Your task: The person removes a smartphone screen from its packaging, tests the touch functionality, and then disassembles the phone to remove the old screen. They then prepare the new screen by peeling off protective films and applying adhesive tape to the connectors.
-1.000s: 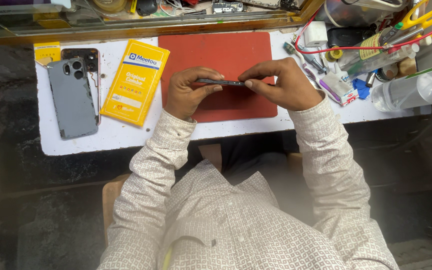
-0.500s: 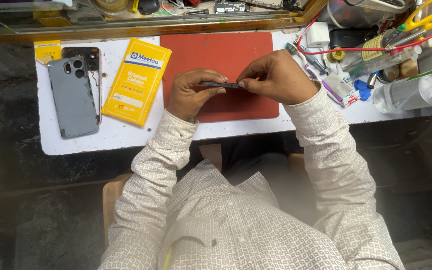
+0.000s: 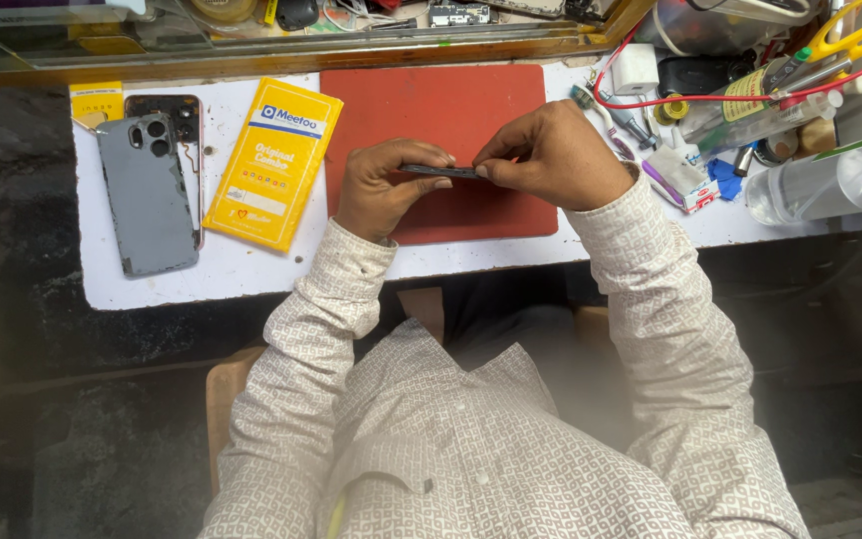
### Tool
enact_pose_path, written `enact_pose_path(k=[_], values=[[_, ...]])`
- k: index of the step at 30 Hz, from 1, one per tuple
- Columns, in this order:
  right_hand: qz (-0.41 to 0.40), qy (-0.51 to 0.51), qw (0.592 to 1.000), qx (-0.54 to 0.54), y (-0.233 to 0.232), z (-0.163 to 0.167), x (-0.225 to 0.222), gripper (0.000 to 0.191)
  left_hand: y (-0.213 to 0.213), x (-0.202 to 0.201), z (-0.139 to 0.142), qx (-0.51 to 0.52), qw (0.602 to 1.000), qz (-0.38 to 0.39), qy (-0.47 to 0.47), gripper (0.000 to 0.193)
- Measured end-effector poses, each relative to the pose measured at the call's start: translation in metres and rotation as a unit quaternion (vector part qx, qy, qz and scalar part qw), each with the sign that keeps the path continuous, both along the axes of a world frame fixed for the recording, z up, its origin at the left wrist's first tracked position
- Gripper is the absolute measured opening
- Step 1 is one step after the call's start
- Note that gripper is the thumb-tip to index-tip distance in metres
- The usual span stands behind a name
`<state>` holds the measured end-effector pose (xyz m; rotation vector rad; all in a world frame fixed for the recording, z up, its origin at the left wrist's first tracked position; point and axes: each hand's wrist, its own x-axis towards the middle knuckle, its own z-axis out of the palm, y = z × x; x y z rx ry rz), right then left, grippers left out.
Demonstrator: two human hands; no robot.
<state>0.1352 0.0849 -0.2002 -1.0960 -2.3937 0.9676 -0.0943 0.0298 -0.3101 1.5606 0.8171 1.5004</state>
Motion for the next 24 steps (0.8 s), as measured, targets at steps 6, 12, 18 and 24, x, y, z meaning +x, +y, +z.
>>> enact_pose_path(k=[6, 12, 18, 24], values=[[-0.003, -0.011, 1.000, 0.001, 0.0012, 0.0009, -0.0010, 0.014, -0.0004, 0.0005, 0.0000, -0.006, 1.000, -0.003, -0.006, 0.023], [-0.006, -0.010, 1.000, -0.016, 0.0007, 0.0031, -0.0010, 0.014, -0.0006, 0.0007, 0.0000, -0.012, 1.000, -0.004, -0.013, 0.023], [-0.009, -0.014, 1.000, -0.018, 0.0008, 0.0041, -0.0018, 0.013, 0.0001, 0.0013, 0.0002, -0.004, 1.000, 0.000, -0.008, 0.023], [-0.004, -0.009, 1.000, -0.020, 0.0015, 0.0038, -0.0009, 0.013, 0.0005, 0.0010, 0.0005, 0.000, 1.000, -0.001, -0.001, 0.022]])
